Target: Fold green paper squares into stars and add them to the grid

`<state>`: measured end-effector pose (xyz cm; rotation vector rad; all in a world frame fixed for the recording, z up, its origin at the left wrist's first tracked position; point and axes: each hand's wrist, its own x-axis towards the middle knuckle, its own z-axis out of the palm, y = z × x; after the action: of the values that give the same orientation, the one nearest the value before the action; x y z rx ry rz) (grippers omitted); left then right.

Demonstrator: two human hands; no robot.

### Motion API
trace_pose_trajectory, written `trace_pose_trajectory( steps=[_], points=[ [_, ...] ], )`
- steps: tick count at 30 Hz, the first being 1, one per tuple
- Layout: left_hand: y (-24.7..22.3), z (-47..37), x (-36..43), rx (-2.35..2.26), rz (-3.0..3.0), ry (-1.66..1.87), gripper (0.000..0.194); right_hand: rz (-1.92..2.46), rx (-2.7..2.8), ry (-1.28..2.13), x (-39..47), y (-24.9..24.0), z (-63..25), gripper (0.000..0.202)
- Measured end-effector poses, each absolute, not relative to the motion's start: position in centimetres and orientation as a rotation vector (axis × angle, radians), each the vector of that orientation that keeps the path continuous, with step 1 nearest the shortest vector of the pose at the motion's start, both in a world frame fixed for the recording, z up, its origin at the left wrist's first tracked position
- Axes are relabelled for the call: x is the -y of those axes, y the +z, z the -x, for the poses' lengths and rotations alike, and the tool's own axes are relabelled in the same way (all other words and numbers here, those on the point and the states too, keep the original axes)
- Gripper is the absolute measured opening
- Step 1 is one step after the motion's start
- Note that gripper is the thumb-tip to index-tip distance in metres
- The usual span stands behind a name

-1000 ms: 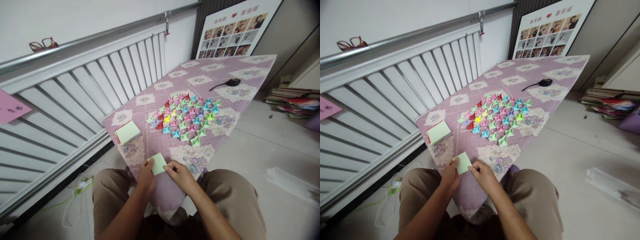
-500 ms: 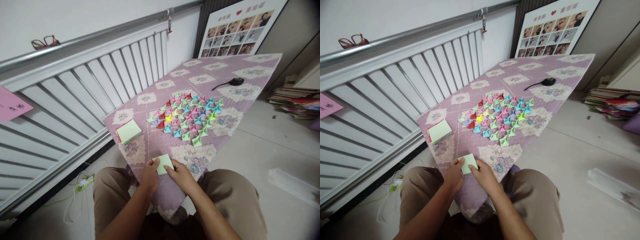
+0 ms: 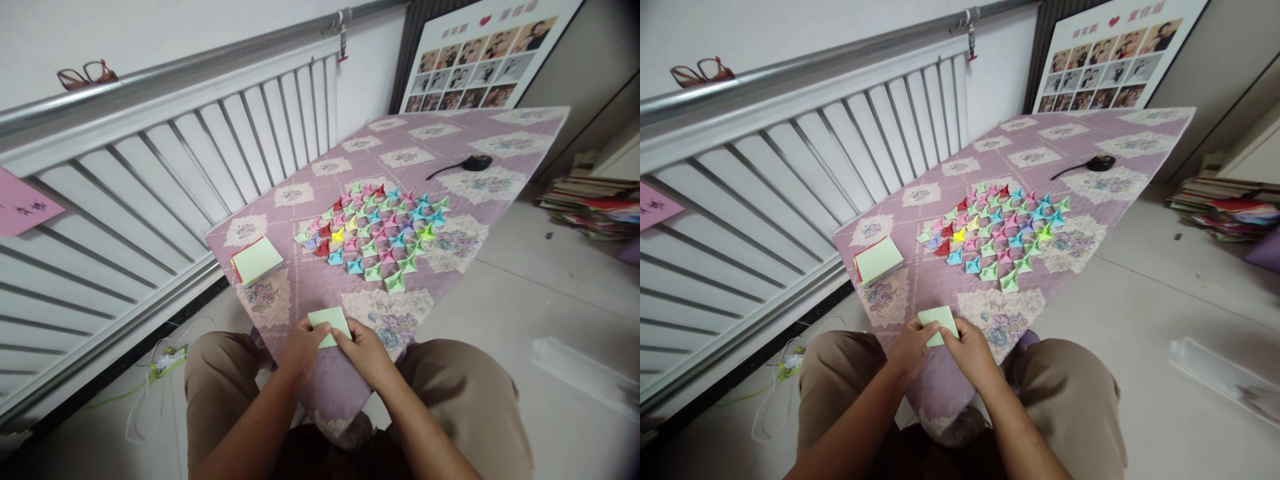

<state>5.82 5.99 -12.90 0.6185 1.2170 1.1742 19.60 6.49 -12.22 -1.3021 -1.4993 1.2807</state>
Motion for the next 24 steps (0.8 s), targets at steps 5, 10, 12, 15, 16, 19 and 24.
trace_pose_trajectory(
  steps=[5,10,12,15,16,19,24],
  points=[
    [-11.8,-5.7,-6.4,-1.154,-0.522,1.248,0.031,1.272,1.502,1.307,-6.5,-12.5,-19.6,0.027],
    [-11.5,-5.5,-6.8,-1.195,-0.520,1.300,0.033,1.285,1.498,1.304,-6.5,-12.3,-19.7,0.026],
    [-11.4,-5.3,-6.9,-1.210,-0.521,1.340,0.034,1.300,1.496,1.303,-6.4,-12.1,-19.9,0.029],
    [-11.1,-5.1,-6.9,-1.200,-0.497,1.406,0.038,1.309,1.516,1.306,-6.3,-11.8,-20.1,0.034],
    [-11.0,-5.0,-6.9,-1.193,-0.493,1.417,0.038,1.304,1.526,1.302,-6.3,-11.7,-20.1,0.034],
    [-10.8,-4.9,-6.9,-1.190,-0.489,1.432,0.038,1.292,1.546,1.251,-6.3,-11.6,-20.0,0.033],
    [-11.2,-4.6,-6.9,-1.158,-0.492,1.383,0.034,1.307,1.485,1.235,-6.3,-11.7,-19.9,0.032]
  ],
)
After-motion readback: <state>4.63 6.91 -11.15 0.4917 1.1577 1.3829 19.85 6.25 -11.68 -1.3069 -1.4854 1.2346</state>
